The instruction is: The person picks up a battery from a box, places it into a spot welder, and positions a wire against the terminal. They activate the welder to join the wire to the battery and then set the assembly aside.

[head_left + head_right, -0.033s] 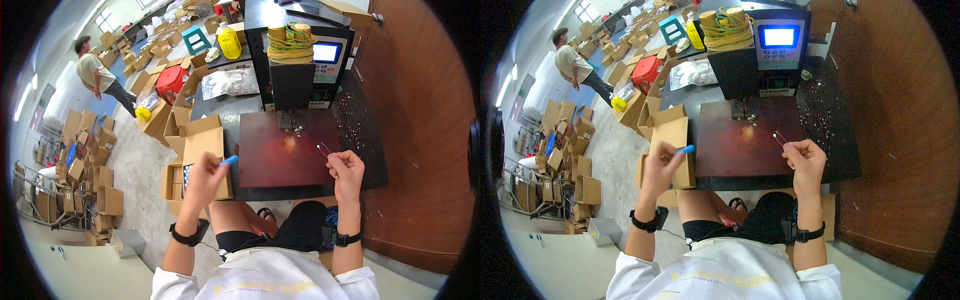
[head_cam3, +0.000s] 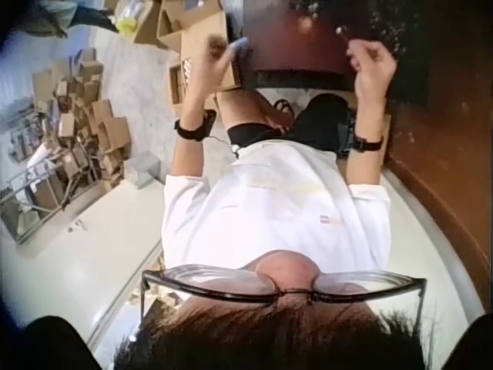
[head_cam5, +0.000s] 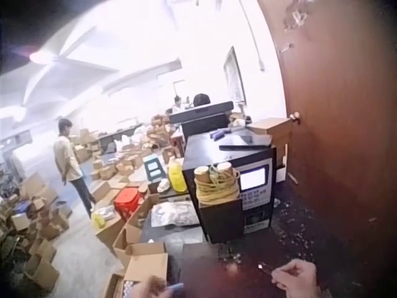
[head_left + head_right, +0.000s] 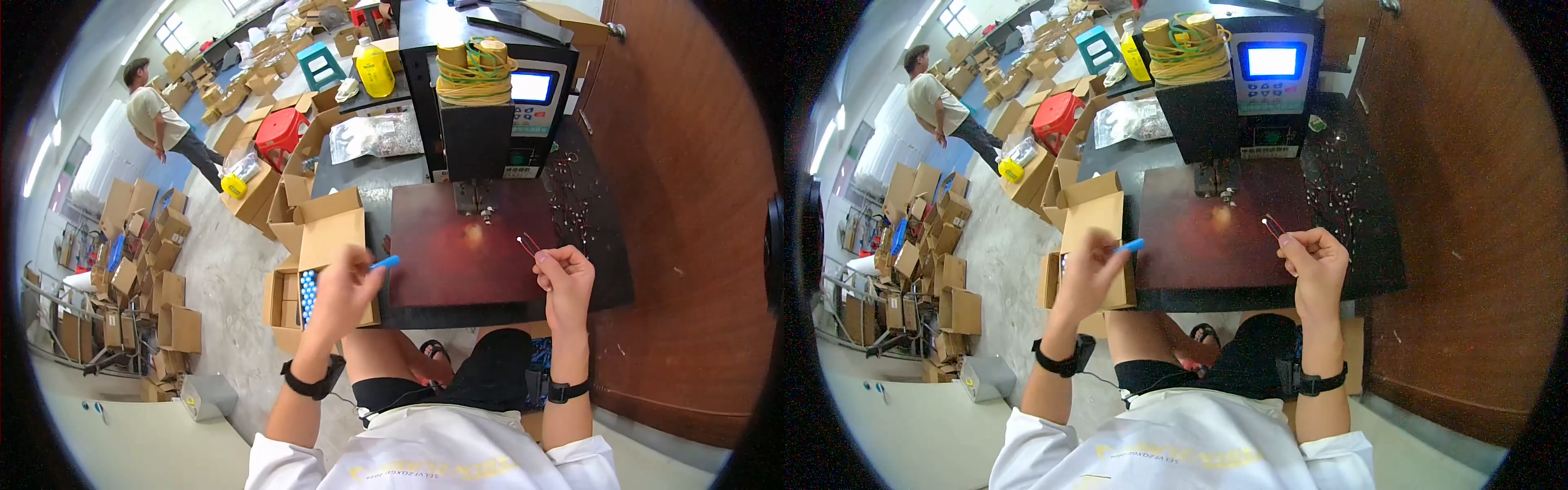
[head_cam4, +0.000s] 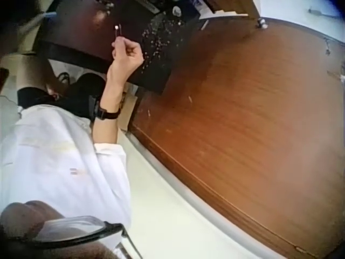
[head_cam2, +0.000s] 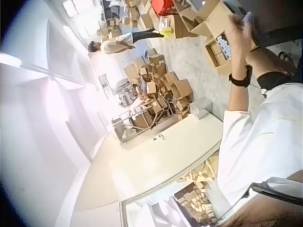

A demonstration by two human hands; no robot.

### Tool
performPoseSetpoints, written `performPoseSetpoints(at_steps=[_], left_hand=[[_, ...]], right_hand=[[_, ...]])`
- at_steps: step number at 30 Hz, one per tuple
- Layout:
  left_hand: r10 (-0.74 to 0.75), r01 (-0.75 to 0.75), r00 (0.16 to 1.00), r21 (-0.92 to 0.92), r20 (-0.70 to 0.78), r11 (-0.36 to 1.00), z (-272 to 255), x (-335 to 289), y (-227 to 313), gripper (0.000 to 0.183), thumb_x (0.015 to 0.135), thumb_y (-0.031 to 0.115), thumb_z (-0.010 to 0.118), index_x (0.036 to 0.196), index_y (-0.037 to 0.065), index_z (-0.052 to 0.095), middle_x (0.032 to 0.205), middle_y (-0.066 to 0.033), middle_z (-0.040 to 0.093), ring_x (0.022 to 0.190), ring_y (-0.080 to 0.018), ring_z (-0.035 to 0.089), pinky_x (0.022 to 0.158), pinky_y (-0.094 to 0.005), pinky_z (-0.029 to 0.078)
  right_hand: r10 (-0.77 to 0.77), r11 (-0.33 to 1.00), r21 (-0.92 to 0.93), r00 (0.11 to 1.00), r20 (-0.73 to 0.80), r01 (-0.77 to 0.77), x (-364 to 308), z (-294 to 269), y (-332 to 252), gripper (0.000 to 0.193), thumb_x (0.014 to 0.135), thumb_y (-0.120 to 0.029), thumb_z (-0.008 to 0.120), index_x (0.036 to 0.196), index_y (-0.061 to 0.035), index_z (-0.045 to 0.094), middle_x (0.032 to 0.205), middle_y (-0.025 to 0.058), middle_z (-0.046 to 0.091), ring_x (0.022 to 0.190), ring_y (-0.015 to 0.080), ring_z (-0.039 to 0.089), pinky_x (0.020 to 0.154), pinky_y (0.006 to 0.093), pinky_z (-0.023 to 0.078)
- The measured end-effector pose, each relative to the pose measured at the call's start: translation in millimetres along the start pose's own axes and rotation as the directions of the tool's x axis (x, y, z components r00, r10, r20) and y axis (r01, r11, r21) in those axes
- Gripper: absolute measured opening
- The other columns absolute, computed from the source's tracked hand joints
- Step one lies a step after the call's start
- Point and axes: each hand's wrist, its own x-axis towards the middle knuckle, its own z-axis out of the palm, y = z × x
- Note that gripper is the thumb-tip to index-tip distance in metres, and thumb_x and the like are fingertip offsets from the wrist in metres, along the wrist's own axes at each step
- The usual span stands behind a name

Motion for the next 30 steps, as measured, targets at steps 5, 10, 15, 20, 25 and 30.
performPoseSetpoints(at_steps=[5, 10, 15, 20, 25, 30], left_hand=[[0.373, -0.456, 0.890, 0.466, 0.263, 0.759, 24, 25, 25, 0.032, 0.089, 0.008, 0.067, 0.119, -0.001, 0.060, 0.099, -0.0157, 0.062, 0.094, -0.0339, 0.056, 0.083, -0.0429, 0.048], [0.392, -0.467, 0.884, 0.446, 0.254, 0.763, 44, 43, 37, 0.026, 0.086, 0.009, 0.068, 0.110, 0.000, 0.064, 0.097, -0.0159, 0.062, 0.097, -0.0377, 0.056, 0.085, -0.0458, 0.048], [0.154, -0.154, 0.986, -0.005, 0.057, 0.988, 88, 59, 43, 0.018, 0.077, 0.014, 0.076, 0.089, 0.004, 0.067, 0.079, -0.0122, 0.066, 0.081, -0.0294, 0.060, 0.072, -0.0407, 0.050], [0.148, -0.148, 0.989, -0.016, -0.004, 0.989, 112, 71, 45, 0.022, 0.074, 0.016, 0.081, 0.082, 0.001, 0.066, 0.079, -0.0133, 0.065, 0.079, -0.0304, 0.060, 0.070, -0.0408, 0.050], [0.147, -0.148, 0.988, -0.008, -0.051, 0.989, 122, 75, 34, 0.024, 0.074, 0.017, 0.081, 0.081, 0.000, 0.066, 0.080, -0.0150, 0.061, 0.081, -0.0336, 0.060, 0.071, -0.0423, 0.049], [0.162, -0.163, 0.985, -0.019, -0.053, 0.986, 122, 76, 36, 0.025, 0.074, 0.018, 0.081, 0.080, 0.000, 0.065, 0.079, -0.0148, 0.061, 0.080, -0.0339, 0.060, 0.071, -0.0428, 0.049]], right_hand=[[0.010, 0.998, 0.055, 1.000, 0.010, -0.010, 3, 14, 2, 0.009, 0.088, 0.004, 0.070, 0.085, -0.0019, 0.063, 0.075, 0.0069, 0.066, 0.058, 0.0072, 0.056, 0.050, 0.0193, 0.039], [-0.001, 0.997, 0.082, 1.000, -0.006, 0.002, 5, 13, 4, 0.011, 0.088, 0.003, 0.069, 0.083, -0.0029, 0.062, 0.073, 0.0073, 0.066, 0.056, 0.0073, 0.055, 0.049, 0.0192, 0.039], [0.018, 0.991, 0.130, 1.000, -0.002, -0.018, 7, 14, 4, 0.010, 0.088, 0.003, 0.069, 0.083, -0.0032, 0.062, 0.073, 0.0076, 0.066, 0.056, 0.0070, 0.054, 0.049, 0.0188, 0.038], [0.030, 0.994, 0.108, 1.000, 0.002, -0.030, 7, 14, 3, 0.010, 0.088, 0.003, 0.069, 0.083, -0.0029, 0.062, 0.073, 0.0079, 0.066, 0.056, 0.0073, 0.054, 0.049, 0.0191, 0.038], [0.026, 0.996, 0.091, 1.000, 0.002, -0.026, 7, 14, 5, 0.010, 0.088, 0.004, 0.069, 0.084, -0.0025, 0.063, 0.073, 0.0082, 0.066, 0.056, 0.0072, 0.055, 0.049, 0.0192, 0.038], [0.015, 0.999, 0.051, 1.000, 0.021, -0.016, 7, 13, 4, 0.009, 0.088, 0.004, 0.069, 0.084, -0.0025, 0.063, 0.074, 0.0082, 0.067, 0.057, 0.0071, 0.055, 0.050, 0.0193, 0.039]])
